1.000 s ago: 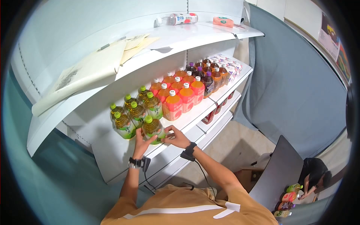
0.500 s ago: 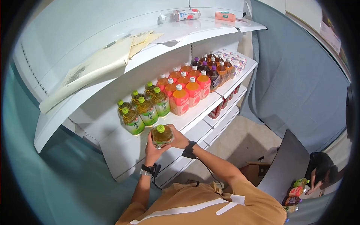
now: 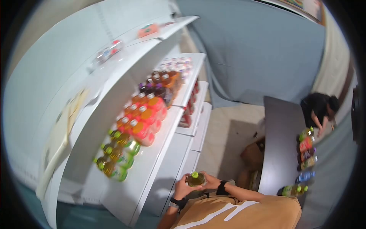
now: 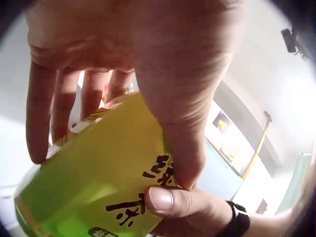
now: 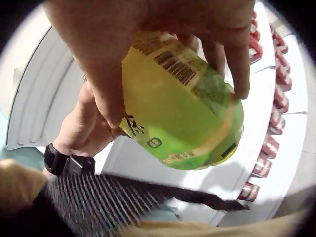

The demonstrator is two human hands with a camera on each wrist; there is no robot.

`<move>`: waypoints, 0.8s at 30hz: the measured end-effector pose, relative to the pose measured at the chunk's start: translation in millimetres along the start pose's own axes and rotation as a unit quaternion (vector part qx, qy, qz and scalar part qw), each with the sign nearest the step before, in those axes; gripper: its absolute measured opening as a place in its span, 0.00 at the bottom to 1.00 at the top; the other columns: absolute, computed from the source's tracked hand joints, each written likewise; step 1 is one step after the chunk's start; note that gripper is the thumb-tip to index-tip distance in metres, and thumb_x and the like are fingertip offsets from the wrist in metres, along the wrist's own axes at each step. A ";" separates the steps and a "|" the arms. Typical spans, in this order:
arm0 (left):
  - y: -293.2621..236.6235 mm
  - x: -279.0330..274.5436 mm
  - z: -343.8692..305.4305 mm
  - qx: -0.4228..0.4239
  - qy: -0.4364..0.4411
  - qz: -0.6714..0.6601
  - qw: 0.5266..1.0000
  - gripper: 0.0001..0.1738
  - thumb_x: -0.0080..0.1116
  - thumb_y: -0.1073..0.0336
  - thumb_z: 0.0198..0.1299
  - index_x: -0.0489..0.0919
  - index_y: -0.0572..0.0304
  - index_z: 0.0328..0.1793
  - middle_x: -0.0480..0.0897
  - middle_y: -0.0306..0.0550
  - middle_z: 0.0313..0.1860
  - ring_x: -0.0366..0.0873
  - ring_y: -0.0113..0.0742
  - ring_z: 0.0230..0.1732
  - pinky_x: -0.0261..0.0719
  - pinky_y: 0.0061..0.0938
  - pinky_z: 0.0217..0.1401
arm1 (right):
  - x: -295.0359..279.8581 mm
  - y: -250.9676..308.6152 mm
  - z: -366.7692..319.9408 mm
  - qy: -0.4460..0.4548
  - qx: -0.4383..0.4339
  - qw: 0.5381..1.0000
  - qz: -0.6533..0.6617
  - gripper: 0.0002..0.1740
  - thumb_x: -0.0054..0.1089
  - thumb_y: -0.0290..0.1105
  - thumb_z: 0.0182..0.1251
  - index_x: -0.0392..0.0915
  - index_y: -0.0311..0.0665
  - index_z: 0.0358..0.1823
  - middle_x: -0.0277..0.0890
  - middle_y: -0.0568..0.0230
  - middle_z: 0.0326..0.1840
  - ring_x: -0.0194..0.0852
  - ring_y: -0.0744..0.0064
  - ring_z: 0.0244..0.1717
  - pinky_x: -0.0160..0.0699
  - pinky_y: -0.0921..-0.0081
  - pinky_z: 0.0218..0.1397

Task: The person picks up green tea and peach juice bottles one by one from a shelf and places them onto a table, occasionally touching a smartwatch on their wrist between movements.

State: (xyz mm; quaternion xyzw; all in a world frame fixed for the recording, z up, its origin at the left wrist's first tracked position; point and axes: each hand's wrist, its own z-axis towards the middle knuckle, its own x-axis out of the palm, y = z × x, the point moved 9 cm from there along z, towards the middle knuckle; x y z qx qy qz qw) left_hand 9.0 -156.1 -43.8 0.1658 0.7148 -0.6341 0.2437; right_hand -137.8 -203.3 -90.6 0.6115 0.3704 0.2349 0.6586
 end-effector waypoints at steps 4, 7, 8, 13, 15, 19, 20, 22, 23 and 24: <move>-32.6 87.7 16.8 0.016 0.212 0.009 0.977 0.49 0.86 0.41 0.34 0.81 0.60 0.62 0.89 0.49 0.48 0.88 0.37 0.50 0.84 0.30 0.54 | -34.8 -40.7 -77.4 -0.090 0.111 0.990 -0.012 0.55 0.85 0.49 0.48 0.58 0.38 0.70 0.76 0.47 0.62 0.76 0.55 0.65 0.73 0.62 0.69; -40.6 148.3 21.9 0.059 0.308 -0.007 0.950 0.43 0.86 0.45 0.38 0.82 0.61 0.59 0.89 0.48 0.49 0.88 0.38 0.50 0.84 0.31 0.53 | -53.8 -55.8 -137.0 -0.193 0.203 0.960 -0.014 0.55 0.85 0.50 0.45 0.60 0.38 0.71 0.80 0.45 0.58 0.80 0.50 0.62 0.76 0.62 0.65; -50.7 161.9 24.7 0.073 0.336 0.031 0.939 0.41 0.86 0.47 0.39 0.82 0.61 0.57 0.89 0.48 0.49 0.88 0.39 0.50 0.84 0.31 0.53 | -55.6 -62.0 -155.9 -0.226 0.233 0.946 -0.018 0.55 0.85 0.48 0.45 0.61 0.39 0.71 0.80 0.44 0.58 0.80 0.49 0.62 0.76 0.63 0.65; -99.9 199.7 6.6 0.219 0.459 0.066 0.859 0.45 0.85 0.48 0.40 0.78 0.57 0.63 0.89 0.50 0.47 0.88 0.47 0.49 0.84 0.37 0.53 | -46.0 -36.8 -213.5 -0.304 0.367 0.878 -0.030 0.50 0.83 0.45 0.45 0.65 0.42 0.70 0.80 0.47 0.61 0.79 0.47 0.63 0.77 0.57 0.65; -134.1 242.7 26.6 0.287 0.479 0.121 0.821 0.46 0.85 0.47 0.40 0.76 0.56 0.65 0.89 0.52 0.48 0.88 0.51 0.50 0.84 0.40 0.52 | -83.3 -47.4 -230.9 -0.332 0.344 0.878 -0.008 0.49 0.82 0.44 0.46 0.66 0.44 0.71 0.80 0.48 0.62 0.79 0.47 0.63 0.76 0.57 0.67; -194.8 326.0 13.4 0.391 0.525 0.149 0.741 0.48 0.85 0.45 0.40 0.73 0.56 0.65 0.88 0.56 0.49 0.86 0.59 0.51 0.84 0.46 0.50 | -117.7 -67.1 -297.8 -0.399 0.387 0.831 0.021 0.47 0.81 0.46 0.46 0.67 0.44 0.69 0.81 0.48 0.60 0.79 0.48 0.64 0.77 0.56 0.66; -202.3 347.6 12.0 0.419 0.522 0.137 0.730 0.48 0.85 0.45 0.39 0.73 0.56 0.65 0.88 0.57 0.48 0.86 0.59 0.51 0.84 0.46 0.49 | -127.7 -70.3 -315.7 -0.427 0.385 0.818 0.010 0.48 0.81 0.45 0.45 0.67 0.44 0.68 0.81 0.48 0.60 0.79 0.48 0.63 0.78 0.56 0.65; -206.5 381.7 8.8 0.439 0.534 0.145 0.708 0.49 0.85 0.44 0.39 0.72 0.55 0.65 0.87 0.58 0.49 0.85 0.60 0.50 0.85 0.47 0.48 | -133.3 -78.9 -340.1 -0.478 0.369 0.797 0.018 0.47 0.81 0.42 0.43 0.68 0.43 0.67 0.81 0.48 0.60 0.79 0.48 0.62 0.78 0.56 0.63; -215.3 395.8 1.0 0.428 0.549 0.178 0.695 0.47 0.84 0.47 0.40 0.72 0.55 0.65 0.86 0.58 0.51 0.85 0.60 0.51 0.84 0.47 0.50 | -135.8 -86.5 -354.9 -0.507 0.353 0.786 0.024 0.46 0.80 0.40 0.44 0.68 0.43 0.67 0.80 0.48 0.60 0.80 0.48 0.62 0.79 0.56 0.62; -218.2 410.9 -8.1 0.443 0.564 0.182 0.672 0.46 0.84 0.50 0.40 0.73 0.54 0.65 0.86 0.58 0.52 0.85 0.59 0.52 0.84 0.47 0.51 | -131.6 -92.5 -368.4 -0.514 0.374 0.771 0.025 0.45 0.79 0.39 0.45 0.68 0.43 0.67 0.80 0.48 0.61 0.80 0.48 0.61 0.79 0.56 0.62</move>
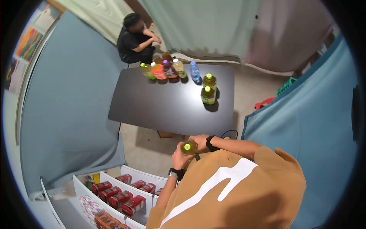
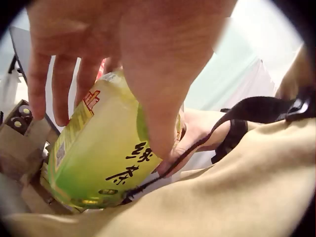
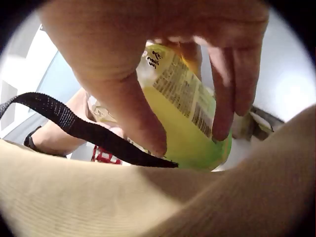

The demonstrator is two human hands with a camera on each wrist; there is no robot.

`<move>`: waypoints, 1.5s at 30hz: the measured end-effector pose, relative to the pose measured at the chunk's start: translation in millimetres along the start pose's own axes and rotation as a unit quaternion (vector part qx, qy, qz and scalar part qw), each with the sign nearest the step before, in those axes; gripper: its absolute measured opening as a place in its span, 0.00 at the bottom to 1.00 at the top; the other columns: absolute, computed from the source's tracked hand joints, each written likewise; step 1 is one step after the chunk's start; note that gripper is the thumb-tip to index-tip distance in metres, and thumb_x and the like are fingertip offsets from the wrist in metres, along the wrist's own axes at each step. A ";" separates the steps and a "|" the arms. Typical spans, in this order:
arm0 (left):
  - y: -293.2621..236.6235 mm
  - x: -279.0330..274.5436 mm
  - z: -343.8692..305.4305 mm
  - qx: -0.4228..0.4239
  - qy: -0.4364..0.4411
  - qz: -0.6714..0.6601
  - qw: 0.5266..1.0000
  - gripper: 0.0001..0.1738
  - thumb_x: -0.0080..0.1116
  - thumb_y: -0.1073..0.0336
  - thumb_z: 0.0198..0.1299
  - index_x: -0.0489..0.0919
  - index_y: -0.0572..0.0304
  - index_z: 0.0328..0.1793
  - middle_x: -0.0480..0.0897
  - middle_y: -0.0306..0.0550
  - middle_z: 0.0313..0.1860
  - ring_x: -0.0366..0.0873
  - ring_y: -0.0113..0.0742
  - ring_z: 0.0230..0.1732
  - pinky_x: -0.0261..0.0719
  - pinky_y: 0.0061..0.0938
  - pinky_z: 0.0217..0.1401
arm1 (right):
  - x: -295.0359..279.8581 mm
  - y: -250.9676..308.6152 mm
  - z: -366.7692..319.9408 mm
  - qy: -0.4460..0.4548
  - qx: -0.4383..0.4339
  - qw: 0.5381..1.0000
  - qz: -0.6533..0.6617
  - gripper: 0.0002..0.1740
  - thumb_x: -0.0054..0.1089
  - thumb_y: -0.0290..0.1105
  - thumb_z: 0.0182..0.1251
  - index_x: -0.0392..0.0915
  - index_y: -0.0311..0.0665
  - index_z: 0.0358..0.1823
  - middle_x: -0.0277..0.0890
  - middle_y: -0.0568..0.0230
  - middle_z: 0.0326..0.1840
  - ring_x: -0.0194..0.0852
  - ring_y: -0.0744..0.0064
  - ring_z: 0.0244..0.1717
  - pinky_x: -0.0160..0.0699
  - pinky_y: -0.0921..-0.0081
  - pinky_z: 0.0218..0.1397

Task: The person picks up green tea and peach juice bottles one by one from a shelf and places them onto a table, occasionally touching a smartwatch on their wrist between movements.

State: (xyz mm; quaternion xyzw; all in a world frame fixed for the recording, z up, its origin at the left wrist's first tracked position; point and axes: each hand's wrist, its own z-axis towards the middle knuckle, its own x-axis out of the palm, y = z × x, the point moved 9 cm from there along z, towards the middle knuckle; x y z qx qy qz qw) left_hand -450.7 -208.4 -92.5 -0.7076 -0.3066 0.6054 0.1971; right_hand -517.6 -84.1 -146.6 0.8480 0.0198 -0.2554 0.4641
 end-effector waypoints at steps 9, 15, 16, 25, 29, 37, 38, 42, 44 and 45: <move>-53.5 46.7 83.8 0.103 0.186 0.038 0.976 0.46 0.83 0.61 0.42 0.71 0.55 0.69 0.84 0.54 0.60 0.83 0.52 0.60 0.81 0.39 0.62 | -37.5 -86.1 -57.7 -0.151 0.153 0.971 0.102 0.35 0.68 0.42 0.58 0.72 0.49 0.69 0.84 0.60 0.58 0.82 0.53 0.58 0.79 0.57 0.63; -64.2 62.2 119.3 0.132 0.253 -0.016 0.958 0.44 0.82 0.70 0.43 0.70 0.59 0.68 0.83 0.52 0.59 0.82 0.44 0.60 0.79 0.36 0.64 | -22.3 -120.1 -99.0 -0.207 0.232 0.932 0.186 0.31 0.63 0.47 0.63 0.77 0.49 0.68 0.87 0.65 0.54 0.83 0.58 0.59 0.79 0.63 0.65; -55.7 68.8 130.2 0.132 0.254 -0.054 0.957 0.45 0.82 0.71 0.43 0.69 0.60 0.68 0.83 0.51 0.59 0.82 0.43 0.60 0.79 0.35 0.65 | -20.4 -126.4 -98.2 -0.219 0.234 0.926 0.199 0.31 0.63 0.47 0.63 0.77 0.49 0.68 0.87 0.65 0.54 0.83 0.58 0.59 0.79 0.63 0.65; -21.5 103.0 214.4 0.154 0.232 -0.105 0.955 0.53 0.84 0.73 0.41 0.60 0.63 0.72 0.75 0.58 0.69 0.77 0.46 0.66 0.77 0.37 0.69 | -24.3 -101.0 -79.0 -0.285 0.175 0.909 0.250 0.47 0.67 0.50 0.63 0.59 0.43 0.80 0.76 0.48 0.69 0.81 0.54 0.61 0.76 0.62 0.66; -42.0 114.3 241.0 0.162 0.252 -0.098 0.949 0.67 0.84 0.75 0.40 0.48 0.63 0.82 0.68 0.62 0.75 0.75 0.48 0.69 0.80 0.38 0.68 | -74.2 -92.8 -57.6 -0.373 0.175 0.874 0.257 0.55 0.69 0.47 0.60 0.46 0.40 0.84 0.66 0.37 0.74 0.74 0.43 0.67 0.72 0.58 0.70; -72.4 122.0 285.2 0.241 0.244 -0.081 0.936 0.86 0.91 0.59 0.30 0.33 0.69 0.85 0.54 0.71 0.82 0.56 0.57 0.82 0.60 0.43 0.82 | -115.3 -95.5 -36.9 -0.515 0.191 0.773 0.317 0.56 0.65 0.52 0.65 0.43 0.32 0.83 0.46 0.39 0.85 0.46 0.47 0.85 0.52 0.59 0.84; -68.5 124.5 292.0 0.206 0.284 -0.089 0.932 0.88 0.91 0.58 0.29 0.30 0.70 0.85 0.49 0.70 0.83 0.52 0.55 0.84 0.57 0.42 0.84 | -113.0 -97.8 -35.3 -0.516 0.192 0.766 0.332 0.56 0.64 0.53 0.65 0.43 0.33 0.84 0.45 0.40 0.85 0.45 0.48 0.85 0.51 0.59 0.84; -97.3 126.4 298.1 0.216 0.379 -0.111 0.893 0.90 0.91 0.60 0.30 0.23 0.73 0.83 0.54 0.66 0.82 0.56 0.52 0.82 0.61 0.40 0.82 | -110.9 -98.4 -31.3 -0.527 0.194 0.763 0.320 0.58 0.67 0.53 0.65 0.42 0.35 0.84 0.44 0.42 0.86 0.45 0.48 0.85 0.52 0.58 0.84; -113.2 115.9 282.9 0.157 0.413 -0.159 0.883 0.91 0.90 0.62 0.30 0.20 0.71 0.82 0.57 0.64 0.80 0.59 0.51 0.80 0.63 0.40 0.81 | -110.5 -98.6 -30.4 -0.531 0.193 0.766 0.306 0.59 0.68 0.53 0.64 0.39 0.38 0.85 0.42 0.42 0.86 0.43 0.47 0.86 0.52 0.57 0.84; -117.0 116.2 279.0 0.128 0.429 -0.183 0.875 0.92 0.90 0.63 0.30 0.19 0.71 0.81 0.58 0.63 0.80 0.61 0.51 0.79 0.65 0.40 0.80 | -109.5 -99.8 -29.9 -0.533 0.191 0.768 0.299 0.60 0.68 0.52 0.63 0.38 0.39 0.85 0.41 0.42 0.86 0.42 0.46 0.86 0.51 0.56 0.84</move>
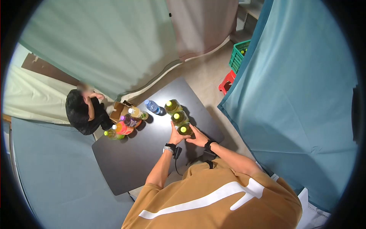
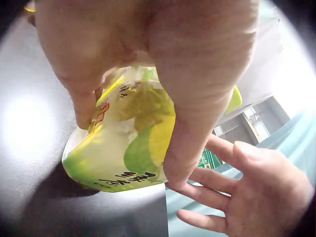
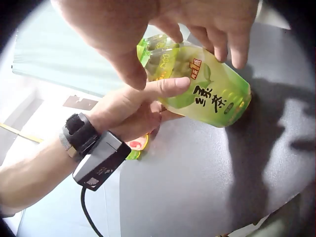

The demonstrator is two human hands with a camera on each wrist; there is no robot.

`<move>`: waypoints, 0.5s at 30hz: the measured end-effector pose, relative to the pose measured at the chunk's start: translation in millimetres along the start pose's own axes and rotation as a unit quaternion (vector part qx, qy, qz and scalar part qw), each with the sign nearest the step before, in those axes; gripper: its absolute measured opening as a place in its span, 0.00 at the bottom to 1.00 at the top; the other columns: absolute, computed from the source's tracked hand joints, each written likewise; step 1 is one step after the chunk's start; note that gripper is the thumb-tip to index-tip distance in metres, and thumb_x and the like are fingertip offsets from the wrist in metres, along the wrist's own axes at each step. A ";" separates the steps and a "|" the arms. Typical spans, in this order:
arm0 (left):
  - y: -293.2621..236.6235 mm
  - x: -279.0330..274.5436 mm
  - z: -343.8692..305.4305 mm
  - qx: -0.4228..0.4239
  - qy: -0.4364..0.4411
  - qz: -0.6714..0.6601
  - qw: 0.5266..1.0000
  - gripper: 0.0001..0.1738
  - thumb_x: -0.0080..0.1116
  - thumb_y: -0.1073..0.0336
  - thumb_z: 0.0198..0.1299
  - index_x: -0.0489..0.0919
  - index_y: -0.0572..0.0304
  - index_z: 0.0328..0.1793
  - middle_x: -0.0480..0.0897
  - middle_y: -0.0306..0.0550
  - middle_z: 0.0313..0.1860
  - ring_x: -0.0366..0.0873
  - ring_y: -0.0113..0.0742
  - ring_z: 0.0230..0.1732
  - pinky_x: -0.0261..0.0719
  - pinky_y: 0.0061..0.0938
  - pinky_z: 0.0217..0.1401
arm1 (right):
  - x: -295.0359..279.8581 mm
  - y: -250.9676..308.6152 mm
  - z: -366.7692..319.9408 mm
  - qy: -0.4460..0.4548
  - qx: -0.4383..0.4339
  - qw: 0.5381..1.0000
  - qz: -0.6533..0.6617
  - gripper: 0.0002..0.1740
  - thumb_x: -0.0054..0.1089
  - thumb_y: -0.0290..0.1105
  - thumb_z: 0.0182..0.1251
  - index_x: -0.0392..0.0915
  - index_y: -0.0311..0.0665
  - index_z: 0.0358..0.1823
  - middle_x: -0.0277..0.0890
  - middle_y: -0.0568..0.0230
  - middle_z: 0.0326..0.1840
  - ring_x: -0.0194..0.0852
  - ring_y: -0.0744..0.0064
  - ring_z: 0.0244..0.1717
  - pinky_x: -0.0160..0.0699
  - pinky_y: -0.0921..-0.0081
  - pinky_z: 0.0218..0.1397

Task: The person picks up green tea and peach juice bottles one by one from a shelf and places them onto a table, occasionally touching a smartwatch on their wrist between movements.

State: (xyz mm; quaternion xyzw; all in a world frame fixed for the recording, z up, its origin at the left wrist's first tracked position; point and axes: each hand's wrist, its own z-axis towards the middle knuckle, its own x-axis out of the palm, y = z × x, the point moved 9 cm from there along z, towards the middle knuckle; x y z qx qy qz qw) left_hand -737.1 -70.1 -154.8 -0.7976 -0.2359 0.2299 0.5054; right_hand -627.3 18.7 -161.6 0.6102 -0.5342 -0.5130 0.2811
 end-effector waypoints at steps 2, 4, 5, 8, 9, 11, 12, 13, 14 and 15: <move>24.7 -6.6 14.6 0.052 -0.037 0.051 0.997 0.90 0.87 0.68 0.31 0.18 0.68 0.81 0.62 0.61 0.77 0.65 0.51 0.76 0.68 0.41 0.78 | 3.0 -5.6 0.2 -0.003 0.028 0.999 -0.015 0.64 0.71 0.52 0.60 0.34 0.42 0.86 0.35 0.36 0.87 0.35 0.43 0.87 0.48 0.54 0.85; 31.7 -4.2 19.2 0.052 -0.062 0.038 0.996 0.87 0.86 0.73 0.31 0.21 0.66 0.82 0.63 0.59 0.75 0.67 0.50 0.74 0.71 0.42 0.76 | 3.1 -6.9 0.4 -0.012 0.056 0.998 -0.034 0.66 0.73 0.52 0.59 0.33 0.41 0.86 0.33 0.33 0.86 0.31 0.44 0.88 0.45 0.56 0.86; 20.1 0.6 12.6 0.028 -0.064 -0.020 0.997 0.84 0.85 0.75 0.32 0.24 0.65 0.82 0.65 0.58 0.73 0.69 0.50 0.72 0.73 0.42 0.75 | 1.5 -6.8 0.7 -0.014 0.062 0.998 -0.027 0.66 0.74 0.52 0.58 0.33 0.42 0.86 0.32 0.32 0.86 0.30 0.43 0.88 0.45 0.56 0.85; 0.8 7.5 12.9 0.048 -0.071 -0.047 0.995 0.79 0.84 0.75 0.32 0.32 0.64 0.81 0.66 0.58 0.71 0.70 0.49 0.70 0.73 0.41 0.74 | -6.5 -10.8 8.0 -0.016 0.071 0.997 -0.023 0.67 0.75 0.52 0.57 0.33 0.45 0.86 0.30 0.30 0.86 0.30 0.42 0.88 0.46 0.55 0.85; 7.7 10.6 20.5 0.075 -0.068 -0.073 0.992 0.74 0.84 0.75 0.32 0.37 0.62 0.79 0.67 0.57 0.70 0.70 0.48 0.70 0.73 0.41 0.73 | -9.7 -11.1 11.2 -0.015 0.069 0.997 -0.020 0.67 0.75 0.51 0.56 0.33 0.46 0.86 0.30 0.30 0.86 0.31 0.42 0.88 0.46 0.55 0.85; 16.1 11.5 23.0 0.090 -0.074 -0.018 0.993 0.81 0.85 0.73 0.35 0.25 0.64 0.81 0.65 0.59 0.73 0.68 0.50 0.73 0.70 0.42 0.76 | -14.5 -10.5 12.2 -0.010 0.060 0.998 -0.019 0.67 0.75 0.50 0.56 0.34 0.46 0.86 0.31 0.31 0.86 0.32 0.42 0.87 0.47 0.55 0.85; 13.3 12.3 22.5 0.099 -0.076 0.010 0.992 0.85 0.85 0.71 0.37 0.19 0.65 0.82 0.65 0.60 0.75 0.67 0.50 0.75 0.68 0.42 0.78 | -16.8 -9.7 11.5 -0.006 0.053 0.998 -0.020 0.66 0.75 0.49 0.56 0.35 0.47 0.86 0.31 0.32 0.86 0.33 0.41 0.87 0.48 0.55 0.85; 15.2 13.3 20.6 0.090 -0.062 -0.021 0.994 0.84 0.85 0.69 0.38 0.22 0.66 0.83 0.61 0.60 0.77 0.65 0.50 0.76 0.68 0.42 0.78 | -19.0 -9.4 9.9 -0.003 0.048 0.999 -0.021 0.66 0.76 0.49 0.56 0.35 0.47 0.86 0.31 0.33 0.87 0.34 0.41 0.87 0.48 0.55 0.84; 21.2 8.7 20.9 0.103 -0.081 0.027 0.991 0.83 0.85 0.69 0.39 0.24 0.66 0.83 0.60 0.60 0.78 0.66 0.51 0.76 0.68 0.42 0.78 | -23.0 -7.3 6.4 -0.017 0.030 0.999 -0.024 0.65 0.76 0.47 0.56 0.37 0.48 0.86 0.32 0.35 0.87 0.36 0.40 0.87 0.49 0.55 0.84; 32.1 3.9 21.7 0.115 -0.100 0.074 0.986 0.81 0.85 0.68 0.39 0.25 0.67 0.84 0.59 0.60 0.78 0.66 0.52 0.75 0.69 0.43 0.77 | -24.8 -6.4 1.2 -0.030 0.013 0.999 -0.027 0.64 0.76 0.46 0.56 0.38 0.48 0.86 0.33 0.36 0.87 0.38 0.40 0.86 0.50 0.55 0.84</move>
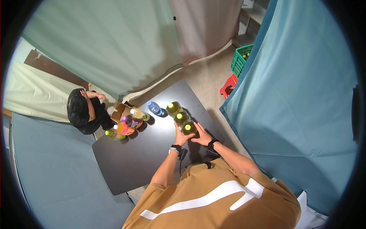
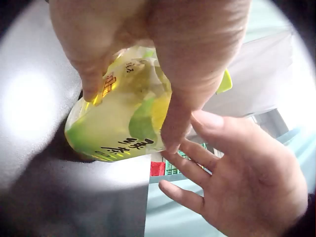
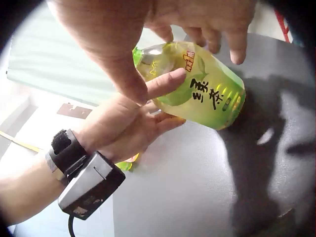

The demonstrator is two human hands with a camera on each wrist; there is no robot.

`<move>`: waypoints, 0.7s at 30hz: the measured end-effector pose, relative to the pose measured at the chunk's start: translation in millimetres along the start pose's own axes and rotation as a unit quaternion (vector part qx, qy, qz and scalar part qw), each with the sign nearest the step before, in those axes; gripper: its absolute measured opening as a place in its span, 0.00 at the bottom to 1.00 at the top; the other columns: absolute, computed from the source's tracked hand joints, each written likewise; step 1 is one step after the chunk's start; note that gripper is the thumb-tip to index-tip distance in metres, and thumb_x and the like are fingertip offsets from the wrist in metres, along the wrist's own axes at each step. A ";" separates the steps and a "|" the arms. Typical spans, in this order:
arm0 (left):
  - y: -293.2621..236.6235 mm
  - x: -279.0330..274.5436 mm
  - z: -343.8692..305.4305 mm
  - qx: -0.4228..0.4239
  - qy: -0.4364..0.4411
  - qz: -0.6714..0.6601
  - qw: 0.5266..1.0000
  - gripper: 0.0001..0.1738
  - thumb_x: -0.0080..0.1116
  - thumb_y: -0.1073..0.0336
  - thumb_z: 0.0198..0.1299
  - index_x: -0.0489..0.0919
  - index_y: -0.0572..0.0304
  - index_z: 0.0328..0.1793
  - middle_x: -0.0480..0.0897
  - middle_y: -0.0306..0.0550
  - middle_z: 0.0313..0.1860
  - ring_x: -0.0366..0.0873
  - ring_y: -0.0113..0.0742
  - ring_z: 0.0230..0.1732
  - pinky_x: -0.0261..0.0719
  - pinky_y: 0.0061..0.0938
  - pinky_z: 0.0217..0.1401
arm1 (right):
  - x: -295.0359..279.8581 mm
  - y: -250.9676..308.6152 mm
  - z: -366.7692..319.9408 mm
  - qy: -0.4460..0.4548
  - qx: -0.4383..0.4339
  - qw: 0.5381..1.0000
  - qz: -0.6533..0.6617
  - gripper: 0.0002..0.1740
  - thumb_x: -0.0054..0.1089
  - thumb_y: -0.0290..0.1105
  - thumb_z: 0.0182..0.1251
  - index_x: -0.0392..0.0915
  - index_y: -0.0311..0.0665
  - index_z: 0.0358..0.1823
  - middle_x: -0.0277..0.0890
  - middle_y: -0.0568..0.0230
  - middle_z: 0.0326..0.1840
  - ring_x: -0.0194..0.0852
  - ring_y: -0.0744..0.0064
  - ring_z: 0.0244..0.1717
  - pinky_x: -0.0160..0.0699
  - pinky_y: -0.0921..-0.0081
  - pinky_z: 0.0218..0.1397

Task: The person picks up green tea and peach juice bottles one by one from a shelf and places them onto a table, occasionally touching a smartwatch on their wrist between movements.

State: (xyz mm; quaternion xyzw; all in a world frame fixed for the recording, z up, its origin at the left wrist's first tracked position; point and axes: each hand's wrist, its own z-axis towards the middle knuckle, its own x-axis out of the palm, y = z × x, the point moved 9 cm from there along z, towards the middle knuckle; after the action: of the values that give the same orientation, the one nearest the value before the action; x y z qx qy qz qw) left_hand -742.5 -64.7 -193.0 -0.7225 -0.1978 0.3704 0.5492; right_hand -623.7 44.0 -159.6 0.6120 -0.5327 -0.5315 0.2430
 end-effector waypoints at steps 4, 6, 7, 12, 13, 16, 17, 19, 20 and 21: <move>0.7 -15.7 -28.0 -0.041 -0.020 0.099 0.994 0.74 0.83 0.65 0.43 0.37 0.62 0.86 0.58 0.60 0.76 0.70 0.54 0.71 0.75 0.42 0.72 | -6.8 1.9 -34.8 -0.089 -0.043 0.994 -0.037 0.57 0.76 0.41 0.57 0.47 0.47 0.83 0.45 0.44 0.83 0.52 0.42 0.81 0.59 0.55 0.80; 8.3 -19.3 -45.2 -0.091 -0.002 0.075 0.993 0.69 0.82 0.66 0.45 0.42 0.58 0.85 0.60 0.60 0.74 0.72 0.52 0.68 0.78 0.40 0.67 | -9.5 2.4 -44.2 -0.068 -0.041 0.997 0.016 0.49 0.74 0.40 0.58 0.54 0.46 0.78 0.52 0.48 0.79 0.58 0.45 0.76 0.62 0.56 0.77; 13.0 -19.8 -56.1 -0.119 0.007 0.061 0.991 0.66 0.81 0.66 0.46 0.45 0.56 0.85 0.61 0.60 0.73 0.73 0.51 0.66 0.80 0.40 0.65 | -11.0 1.8 -46.1 -0.054 -0.038 0.997 0.042 0.46 0.74 0.39 0.59 0.58 0.46 0.76 0.55 0.49 0.76 0.61 0.46 0.74 0.64 0.56 0.76; 58.5 -6.0 -130.0 -0.205 0.061 -0.004 0.977 0.25 0.68 0.68 0.62 0.75 0.61 0.65 0.82 0.45 0.52 0.83 0.35 0.52 0.81 0.32 0.56 | 8.4 21.3 -43.1 0.176 -0.024 0.979 0.099 0.17 0.67 0.38 0.70 0.77 0.38 0.53 0.81 0.65 0.46 0.79 0.74 0.42 0.79 0.73 0.51; 72.5 -1.8 -149.0 -0.217 0.059 -0.012 0.974 0.26 0.70 0.65 0.61 0.76 0.59 0.65 0.83 0.45 0.52 0.83 0.35 0.52 0.82 0.32 0.56 | 17.1 26.3 -49.7 0.209 -0.038 0.972 0.105 0.17 0.66 0.39 0.70 0.77 0.38 0.53 0.81 0.65 0.46 0.79 0.75 0.42 0.79 0.73 0.51; 85.0 2.2 -203.5 -0.241 -0.002 -0.031 0.970 0.25 0.71 0.63 0.61 0.78 0.56 0.63 0.84 0.42 0.48 0.82 0.33 0.49 0.82 0.30 0.52 | 50.4 24.9 -76.4 0.318 -0.040 0.943 0.088 0.17 0.65 0.42 0.72 0.78 0.38 0.53 0.82 0.66 0.44 0.79 0.76 0.42 0.79 0.73 0.51; 85.4 -2.8 -215.4 -0.241 -0.054 -0.043 0.968 0.24 0.71 0.64 0.61 0.78 0.57 0.62 0.83 0.41 0.47 0.81 0.32 0.48 0.81 0.29 0.51 | 60.9 22.1 -85.3 0.357 -0.034 0.930 0.075 0.18 0.65 0.43 0.72 0.78 0.38 0.53 0.82 0.66 0.44 0.79 0.76 0.42 0.79 0.73 0.51; 88.7 -11.0 -252.5 -0.246 -0.162 -0.069 0.953 0.22 0.70 0.66 0.62 0.78 0.57 0.61 0.82 0.40 0.45 0.80 0.30 0.46 0.80 0.27 0.49 | 82.9 11.2 -102.6 0.441 -0.041 0.896 0.023 0.25 0.66 0.44 0.71 0.72 0.41 0.62 0.76 0.60 0.54 0.78 0.71 0.46 0.77 0.71 0.55; 93.1 -11.3 -266.6 -0.242 -0.187 -0.106 0.946 0.19 0.65 0.69 0.65 0.77 0.58 0.61 0.83 0.38 0.44 0.82 0.27 0.44 0.79 0.24 0.42 | 88.6 11.5 -112.3 0.457 -0.069 0.887 -0.005 0.28 0.66 0.45 0.70 0.70 0.42 0.65 0.73 0.58 0.58 0.78 0.69 0.48 0.77 0.70 0.57; 96.8 -7.0 -287.9 -0.258 -0.197 -0.114 0.939 0.20 0.65 0.68 0.64 0.76 0.58 0.62 0.83 0.38 0.44 0.81 0.27 0.44 0.78 0.23 0.41 | 93.5 15.0 -126.6 0.475 -0.097 0.874 -0.030 0.31 0.66 0.46 0.70 0.67 0.43 0.68 0.70 0.56 0.61 0.77 0.67 0.50 0.76 0.69 0.58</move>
State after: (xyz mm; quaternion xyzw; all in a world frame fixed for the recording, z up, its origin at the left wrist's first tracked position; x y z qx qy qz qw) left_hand -542.1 -286.7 -246.6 -0.7248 -0.4717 0.3762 0.3326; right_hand -526.8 -79.9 -143.2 0.7798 -0.2808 -0.2330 0.5086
